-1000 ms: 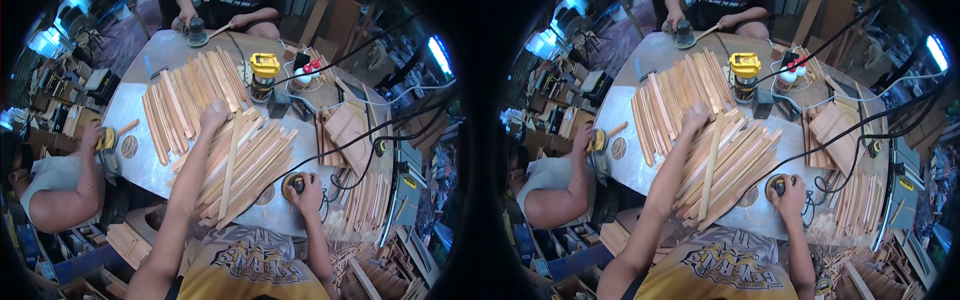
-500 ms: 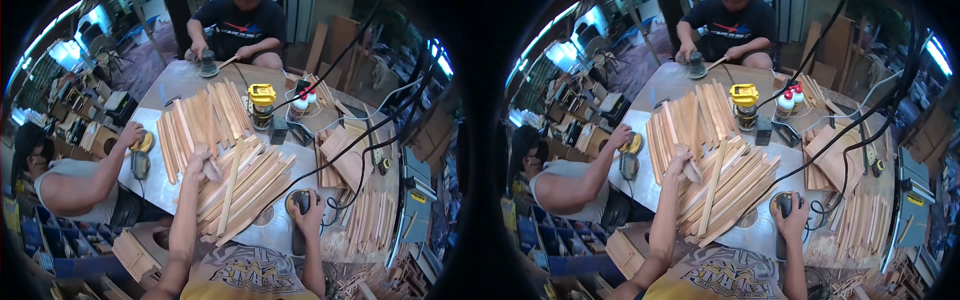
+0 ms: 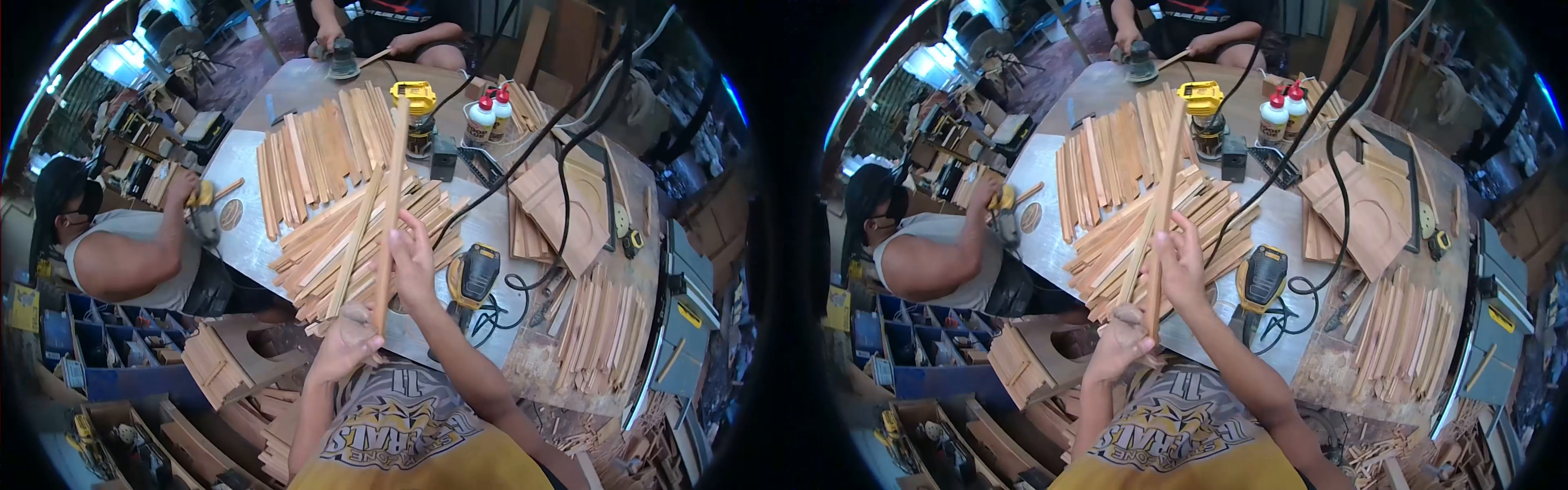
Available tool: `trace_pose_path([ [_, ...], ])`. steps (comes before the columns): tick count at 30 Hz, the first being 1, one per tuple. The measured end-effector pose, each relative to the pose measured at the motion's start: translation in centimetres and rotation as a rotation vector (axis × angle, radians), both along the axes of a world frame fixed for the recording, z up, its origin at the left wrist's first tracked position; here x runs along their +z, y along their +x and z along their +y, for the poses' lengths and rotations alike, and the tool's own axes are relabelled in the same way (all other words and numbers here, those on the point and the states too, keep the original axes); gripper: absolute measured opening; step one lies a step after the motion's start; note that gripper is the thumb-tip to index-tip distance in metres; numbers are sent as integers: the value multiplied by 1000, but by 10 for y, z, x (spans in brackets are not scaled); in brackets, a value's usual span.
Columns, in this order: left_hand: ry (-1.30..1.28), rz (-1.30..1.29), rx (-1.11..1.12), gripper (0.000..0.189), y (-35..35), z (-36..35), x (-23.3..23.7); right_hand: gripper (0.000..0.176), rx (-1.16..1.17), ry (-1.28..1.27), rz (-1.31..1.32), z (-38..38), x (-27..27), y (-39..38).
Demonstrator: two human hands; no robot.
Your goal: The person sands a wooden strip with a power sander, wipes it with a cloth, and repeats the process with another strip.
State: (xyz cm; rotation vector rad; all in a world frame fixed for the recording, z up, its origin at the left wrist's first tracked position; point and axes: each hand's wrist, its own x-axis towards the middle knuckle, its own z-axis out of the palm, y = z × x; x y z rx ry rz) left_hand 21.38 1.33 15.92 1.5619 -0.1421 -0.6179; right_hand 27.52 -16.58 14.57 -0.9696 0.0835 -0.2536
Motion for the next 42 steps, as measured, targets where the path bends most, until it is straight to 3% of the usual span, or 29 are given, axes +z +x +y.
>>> trace_pose_path([
  [2,-187,55,88,27,-14,-1,7,68,37,14,69,3,-7,1],
  [3,-134,19,124,14,-17,7,7,63,1,-37,50,6,-9,-5],
  [4,-222,203,377,24,-31,6,6,59,-33,-91,39,10,-14,-16],
  [6,-149,217,479,40,-35,21,-16,59,-47,-80,53,20,-22,-29],
  [8,-183,261,559,35,-44,21,-21,64,-4,-101,-27,26,-34,-43],
  [10,-289,289,377,34,-53,23,-22,61,73,-69,41,31,-40,-64],
  [13,-313,372,410,38,-75,1,-21,46,51,-41,-32,43,-40,-85],
  [14,-375,494,327,47,-81,4,-20,46,28,-35,-22,47,-42,-93],
  [16,-948,691,30,54,-86,22,-30,49,-32,-346,-61,48,-43,-99],
  [18,-642,545,190,63,-93,25,-27,48,-118,-306,-69,52,-40,-103],
  [19,-514,494,98,70,-91,26,-19,49,-93,-331,-69,53,-41,-105],
  [20,-515,490,59,70,-87,23,-10,49,-59,-350,-56,56,-40,-107],
  [22,-758,647,166,81,-94,27,2,50,-54,-367,-23,69,-38,-113],
  [24,-817,596,71,75,-100,46,-16,52,-122,-262,-52,84,-49,-117],
  [26,-286,225,267,51,-119,58,-36,63,-266,-345,-53,99,-51,-126],
  [27,-112,26,119,50,-135,79,-60,67,-299,-423,29,112,-52,-146],
  [30,-111,-80,55,56,-149,84,-64,68,-425,-582,50,121,-44,-165],
  [34,-87,-54,-120,70,-153,97,-48,65,-534,-618,13,134,-40,-179],
  [36,-142,-77,-95,61,-161,93,-41,62,-500,-539,-28,130,-35,-185],
  [38,-237,40,-21,48,-176,83,-41,60,-189,-117,-55,116,-28,-189],
  [40,-287,15,84,39,-189,72,-57,59,-11,-121,-71,91,-19,-194],
  [42,-309,17,75,35,-201,61,-76,54,24,-239,-73,69,-20,-194],
])
